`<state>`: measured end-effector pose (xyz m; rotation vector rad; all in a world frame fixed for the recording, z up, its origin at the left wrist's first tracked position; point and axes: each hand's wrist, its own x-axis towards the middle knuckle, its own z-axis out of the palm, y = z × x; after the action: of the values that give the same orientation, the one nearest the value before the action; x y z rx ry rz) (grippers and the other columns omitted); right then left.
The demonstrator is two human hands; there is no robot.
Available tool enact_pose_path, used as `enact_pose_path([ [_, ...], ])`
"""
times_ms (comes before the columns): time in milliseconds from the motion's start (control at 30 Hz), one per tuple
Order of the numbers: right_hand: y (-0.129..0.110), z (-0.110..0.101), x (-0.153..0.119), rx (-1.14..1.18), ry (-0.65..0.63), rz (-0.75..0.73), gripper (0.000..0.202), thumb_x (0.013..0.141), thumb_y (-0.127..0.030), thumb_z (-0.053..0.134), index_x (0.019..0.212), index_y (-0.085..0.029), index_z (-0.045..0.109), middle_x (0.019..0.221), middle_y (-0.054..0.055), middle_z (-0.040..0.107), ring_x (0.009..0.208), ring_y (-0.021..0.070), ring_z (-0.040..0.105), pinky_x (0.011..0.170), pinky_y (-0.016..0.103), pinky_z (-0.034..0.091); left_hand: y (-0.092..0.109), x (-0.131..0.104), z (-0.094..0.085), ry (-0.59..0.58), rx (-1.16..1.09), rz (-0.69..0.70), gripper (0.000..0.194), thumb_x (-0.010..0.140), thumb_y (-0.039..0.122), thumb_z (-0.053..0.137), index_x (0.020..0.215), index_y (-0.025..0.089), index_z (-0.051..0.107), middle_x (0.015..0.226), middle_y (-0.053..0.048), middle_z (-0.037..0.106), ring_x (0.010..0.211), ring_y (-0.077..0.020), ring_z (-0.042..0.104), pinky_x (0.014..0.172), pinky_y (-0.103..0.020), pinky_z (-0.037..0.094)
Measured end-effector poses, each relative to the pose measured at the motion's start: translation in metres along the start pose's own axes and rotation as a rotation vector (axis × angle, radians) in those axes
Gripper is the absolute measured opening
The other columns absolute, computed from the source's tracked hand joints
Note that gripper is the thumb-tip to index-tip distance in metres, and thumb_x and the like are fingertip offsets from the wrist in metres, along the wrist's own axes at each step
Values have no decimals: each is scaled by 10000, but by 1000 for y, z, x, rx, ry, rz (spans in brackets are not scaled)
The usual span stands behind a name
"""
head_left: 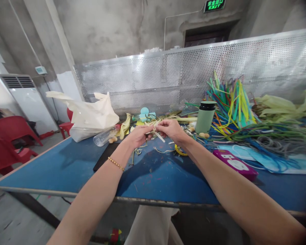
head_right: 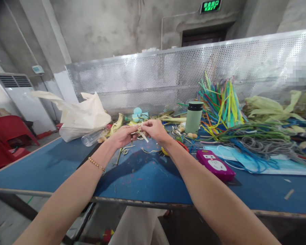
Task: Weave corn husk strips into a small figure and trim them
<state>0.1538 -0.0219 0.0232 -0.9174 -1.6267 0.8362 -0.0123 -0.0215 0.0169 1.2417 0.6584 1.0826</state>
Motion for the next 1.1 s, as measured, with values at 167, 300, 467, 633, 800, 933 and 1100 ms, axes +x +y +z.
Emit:
enact_pose_path([
  [167, 1, 4, 0, 7, 12, 23, 130, 675, -255, 713, 657, -142, 650, 489, -8, 586, 423, 74, 483, 405, 182, 393, -3, 1, -1, 9, 80, 19, 290, 595, 280, 874, 655, 75, 677, 535, 1, 512, 478, -46, 372, 476, -233, 208],
  [300, 0, 5, -1, -8, 35, 29, 124, 665, -242, 697, 620, -148, 631, 447, -19, 555, 412, 72, 461, 412, 185, 369, -4, 2, -1, 35, 114, 16, 211, 601, 208, 837, 618, 79, 671, 536, -6, 523, 469, -45, 379, 476, -234, 209],
  [467, -5, 5, -3, -25, 64, 20, 135, 652, -250, 670, 577, -156, 609, 434, -29, 533, 416, 67, 429, 436, 197, 358, -3, 1, 0, 12, 136, -2, 167, 623, 165, 802, 605, 82, 658, 553, -17, 528, 472, -42, 376, 477, -234, 211],
  [633, -7, 6, -3, -33, 59, 17, 137, 629, -261, 664, 560, -164, 597, 439, -30, 532, 430, 76, 450, 445, 206, 363, -4, 1, -2, -16, 159, -4, 201, 625, 160, 795, 556, 90, 620, 530, -9, 502, 471, -43, 367, 482, -234, 206],
  [800, -3, 3, -1, -53, 84, 13, 138, 629, -276, 674, 602, -166, 595, 459, -30, 541, 430, 85, 465, 431, 209, 363, -6, 2, -2, -31, 112, -8, 227, 631, 201, 819, 586, 77, 634, 559, -20, 529, 483, -49, 401, 488, -233, 232],
  [933, 0, 1, 1, -70, 62, 16, 150, 641, -294, 672, 633, -166, 595, 524, -11, 594, 455, 95, 497, 433, 212, 380, -5, 3, -2, -36, 29, -9, 229, 647, 224, 835, 676, 71, 667, 639, -40, 593, 522, -69, 478, 525, -239, 315],
  [1100, 3, 0, 4, -108, 160, -2, 166, 664, -310, 673, 634, -171, 587, 487, -39, 533, 445, 88, 458, 419, 210, 345, -3, 3, -5, -84, 39, -5, 194, 653, 121, 817, 782, 56, 688, 726, -87, 660, 611, -115, 594, 580, -250, 388],
])
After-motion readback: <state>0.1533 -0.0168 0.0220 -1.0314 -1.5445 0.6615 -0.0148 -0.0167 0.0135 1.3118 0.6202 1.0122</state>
